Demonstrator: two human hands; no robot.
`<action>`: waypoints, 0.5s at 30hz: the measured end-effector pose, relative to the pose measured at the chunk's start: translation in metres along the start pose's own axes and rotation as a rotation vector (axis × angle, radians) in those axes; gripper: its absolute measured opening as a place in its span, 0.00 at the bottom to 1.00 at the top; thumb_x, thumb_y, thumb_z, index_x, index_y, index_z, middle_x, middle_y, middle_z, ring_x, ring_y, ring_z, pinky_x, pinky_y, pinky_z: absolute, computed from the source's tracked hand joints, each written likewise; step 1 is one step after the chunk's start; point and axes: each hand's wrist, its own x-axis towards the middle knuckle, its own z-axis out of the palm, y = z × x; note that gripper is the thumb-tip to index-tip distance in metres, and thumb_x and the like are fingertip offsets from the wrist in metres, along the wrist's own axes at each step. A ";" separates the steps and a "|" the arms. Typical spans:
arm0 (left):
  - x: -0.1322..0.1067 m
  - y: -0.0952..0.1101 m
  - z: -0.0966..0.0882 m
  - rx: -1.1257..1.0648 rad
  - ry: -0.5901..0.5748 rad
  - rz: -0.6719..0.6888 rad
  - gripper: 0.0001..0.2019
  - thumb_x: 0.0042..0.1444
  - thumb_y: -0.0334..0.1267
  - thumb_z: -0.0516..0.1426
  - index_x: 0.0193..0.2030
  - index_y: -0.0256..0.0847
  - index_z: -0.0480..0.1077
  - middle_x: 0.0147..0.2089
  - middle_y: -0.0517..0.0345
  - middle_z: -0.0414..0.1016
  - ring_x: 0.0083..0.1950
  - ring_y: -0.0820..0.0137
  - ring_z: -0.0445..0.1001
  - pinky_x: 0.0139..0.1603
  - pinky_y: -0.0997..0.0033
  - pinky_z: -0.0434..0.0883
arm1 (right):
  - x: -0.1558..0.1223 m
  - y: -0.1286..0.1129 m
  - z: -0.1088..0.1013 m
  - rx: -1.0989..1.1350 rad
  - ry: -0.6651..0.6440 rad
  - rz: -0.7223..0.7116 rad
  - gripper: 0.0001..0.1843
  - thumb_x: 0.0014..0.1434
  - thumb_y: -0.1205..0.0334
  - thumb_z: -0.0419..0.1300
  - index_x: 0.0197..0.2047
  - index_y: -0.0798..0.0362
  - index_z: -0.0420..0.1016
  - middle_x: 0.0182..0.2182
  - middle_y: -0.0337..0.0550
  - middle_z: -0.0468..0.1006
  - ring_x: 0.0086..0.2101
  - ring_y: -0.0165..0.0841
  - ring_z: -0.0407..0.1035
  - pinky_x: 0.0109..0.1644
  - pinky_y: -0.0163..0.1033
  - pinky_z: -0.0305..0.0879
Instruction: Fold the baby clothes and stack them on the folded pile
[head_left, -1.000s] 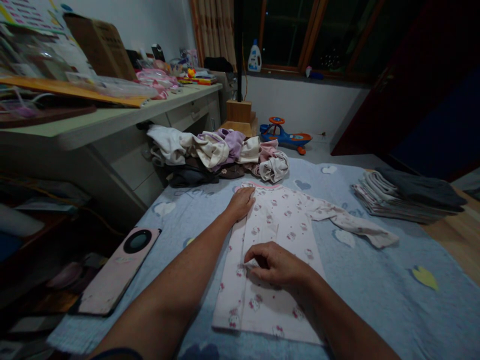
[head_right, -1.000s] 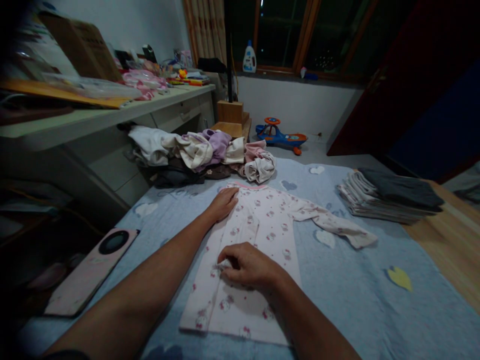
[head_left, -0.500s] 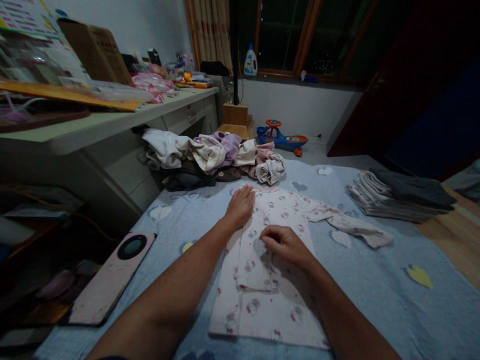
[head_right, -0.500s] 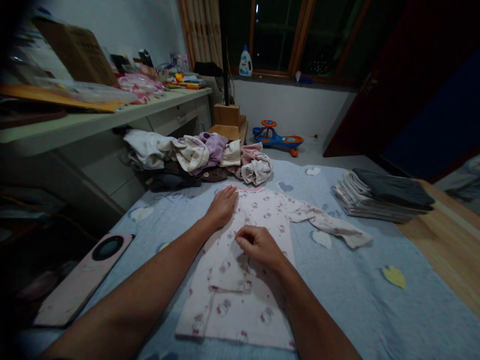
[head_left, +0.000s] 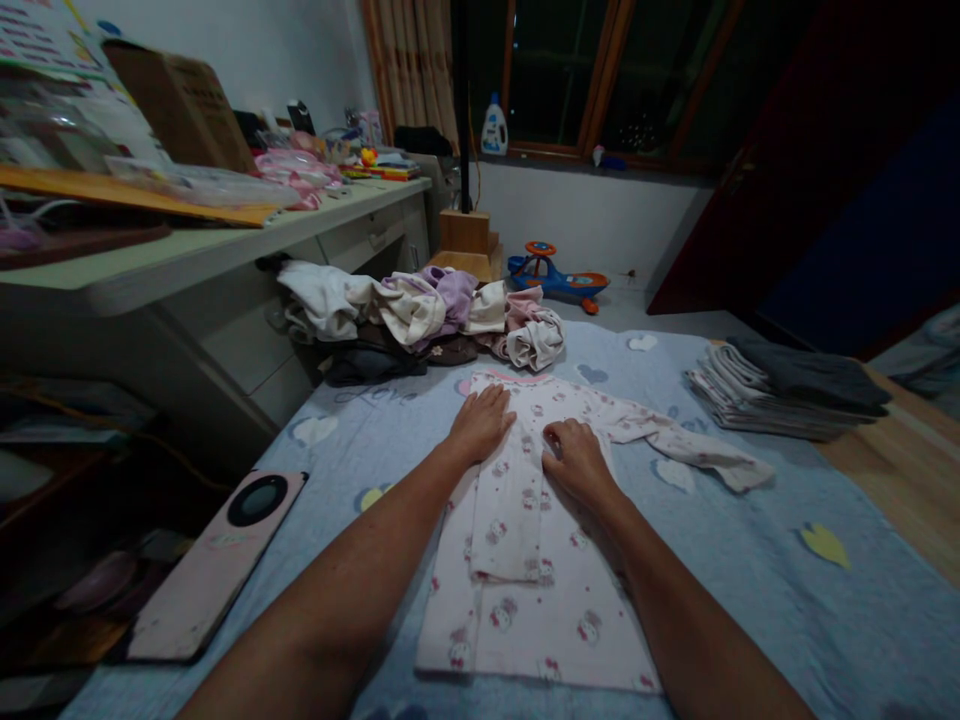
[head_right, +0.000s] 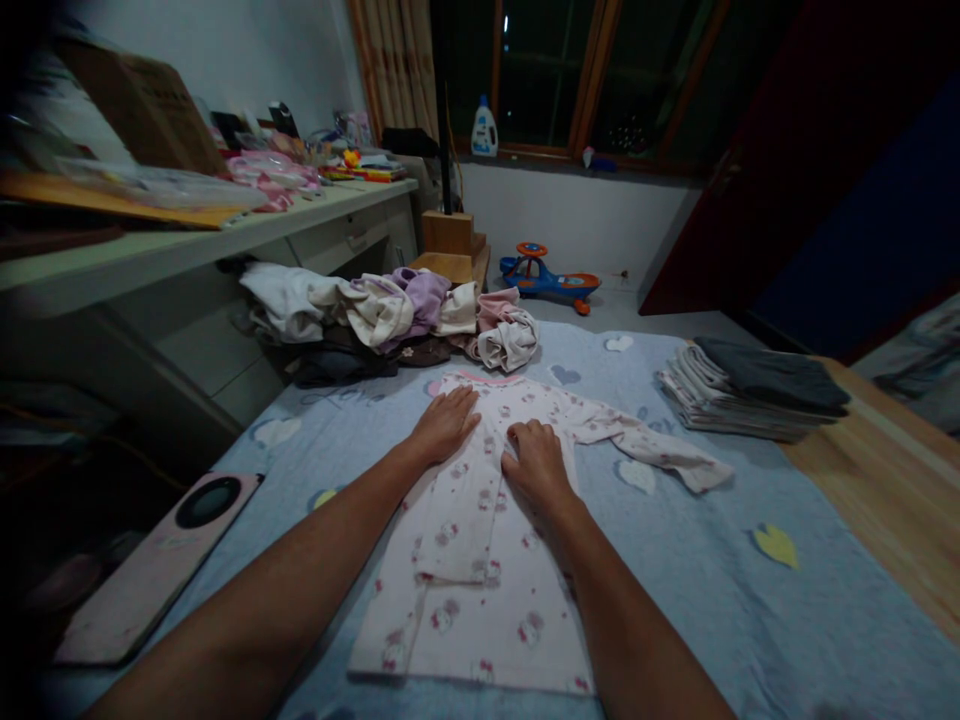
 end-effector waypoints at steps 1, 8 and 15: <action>0.000 0.000 0.000 0.002 0.001 0.001 0.24 0.68 0.44 0.45 0.68 0.37 0.57 0.73 0.41 0.55 0.74 0.56 0.51 0.71 0.47 0.52 | 0.002 -0.002 -0.002 -0.024 -0.008 -0.005 0.11 0.57 0.63 0.58 0.43 0.54 0.74 0.41 0.47 0.74 0.42 0.39 0.63 0.46 0.39 0.53; 0.000 -0.002 0.004 -0.004 0.030 0.007 0.23 0.68 0.44 0.45 0.68 0.41 0.58 0.73 0.45 0.56 0.74 0.58 0.52 0.71 0.48 0.50 | 0.014 -0.015 -0.007 -0.172 -0.052 -0.033 0.11 0.57 0.67 0.56 0.44 0.55 0.75 0.41 0.50 0.75 0.43 0.41 0.64 0.44 0.40 0.52; 0.000 -0.001 0.003 0.000 0.011 -0.007 0.24 0.68 0.44 0.45 0.68 0.38 0.58 0.73 0.43 0.55 0.74 0.58 0.51 0.72 0.47 0.50 | 0.018 -0.022 0.005 -0.199 0.016 -0.036 0.11 0.61 0.71 0.52 0.42 0.54 0.74 0.40 0.49 0.75 0.43 0.40 0.64 0.44 0.41 0.51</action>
